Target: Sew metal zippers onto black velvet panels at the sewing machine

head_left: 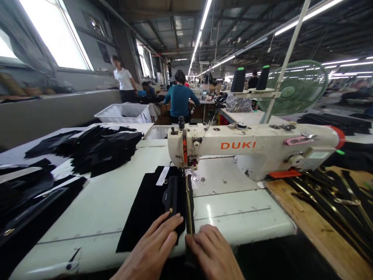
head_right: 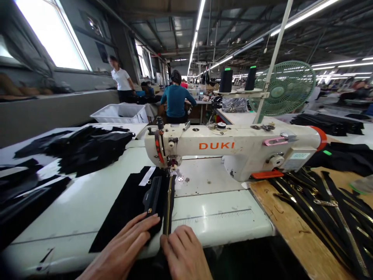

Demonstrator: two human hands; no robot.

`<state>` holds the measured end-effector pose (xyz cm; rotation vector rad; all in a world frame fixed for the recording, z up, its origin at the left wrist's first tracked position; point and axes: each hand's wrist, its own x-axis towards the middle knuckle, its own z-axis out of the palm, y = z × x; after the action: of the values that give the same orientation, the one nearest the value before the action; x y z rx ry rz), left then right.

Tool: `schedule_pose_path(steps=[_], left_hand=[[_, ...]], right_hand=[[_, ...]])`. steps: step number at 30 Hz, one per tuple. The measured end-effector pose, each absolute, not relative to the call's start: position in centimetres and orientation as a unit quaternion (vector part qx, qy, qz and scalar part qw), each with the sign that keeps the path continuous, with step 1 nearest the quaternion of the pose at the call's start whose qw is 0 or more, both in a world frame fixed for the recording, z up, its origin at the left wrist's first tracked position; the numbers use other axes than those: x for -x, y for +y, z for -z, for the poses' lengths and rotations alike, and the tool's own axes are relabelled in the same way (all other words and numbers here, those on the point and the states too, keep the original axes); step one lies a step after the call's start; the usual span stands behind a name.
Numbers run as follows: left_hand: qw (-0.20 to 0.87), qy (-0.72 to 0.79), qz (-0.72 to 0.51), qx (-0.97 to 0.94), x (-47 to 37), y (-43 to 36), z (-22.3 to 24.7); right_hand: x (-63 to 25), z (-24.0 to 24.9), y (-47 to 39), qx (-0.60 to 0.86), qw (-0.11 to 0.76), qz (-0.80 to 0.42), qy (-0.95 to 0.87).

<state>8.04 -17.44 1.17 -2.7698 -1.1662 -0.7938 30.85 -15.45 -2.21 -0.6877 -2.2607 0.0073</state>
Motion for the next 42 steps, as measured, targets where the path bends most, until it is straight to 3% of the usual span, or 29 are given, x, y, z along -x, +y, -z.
schedule_pose_path(steps=[5,7,12,15,20,24,27,29,33,42], left_hand=[[-0.079,-0.522,0.317,0.788,-6.7,-17.4,-2.1],[-0.100,-0.549,0.334,0.760,-6.2,-17.2,-2.5],[-0.110,-0.508,0.328,0.789,-6.4,-17.1,-2.0],[-0.119,-0.495,0.316,0.801,-6.6,-17.3,-1.5],[-0.126,-0.524,0.307,0.784,-6.9,-17.1,-2.6],[-0.137,-0.503,0.285,0.804,-7.1,-16.6,-3.4],[-0.142,-0.502,0.282,0.805,-7.1,-16.5,-3.2],[-0.136,-0.502,0.288,0.804,-7.0,-16.5,-2.9],[-0.088,-0.478,0.287,0.826,-6.9,-16.9,-2.1],[0.056,-0.345,0.204,0.914,-8.7,-16.8,0.0]], right_hand=[[-35.6,-3.2,-11.2,0.429,0.456,-0.243,-0.741],[-36.1,-4.4,-10.4,0.413,0.458,-0.263,-0.742],[-33.5,-2.6,-13.1,0.254,0.358,-0.197,-0.877],[-33.4,-2.4,-13.0,0.299,0.405,-0.224,-0.835],[-35.9,-6.5,-6.9,0.418,0.493,-0.308,-0.698],[-35.8,-8.6,-6.5,0.354,0.438,-0.308,-0.766],[-34.2,-6.8,-9.9,0.263,0.322,-0.243,-0.876],[-32.9,-4.1,-12.3,0.243,0.286,-0.125,-0.918],[-30.7,1.1,-14.8,0.253,0.327,0.025,-0.910],[-30.3,1.1,-15.5,0.275,0.361,0.039,-0.890]])
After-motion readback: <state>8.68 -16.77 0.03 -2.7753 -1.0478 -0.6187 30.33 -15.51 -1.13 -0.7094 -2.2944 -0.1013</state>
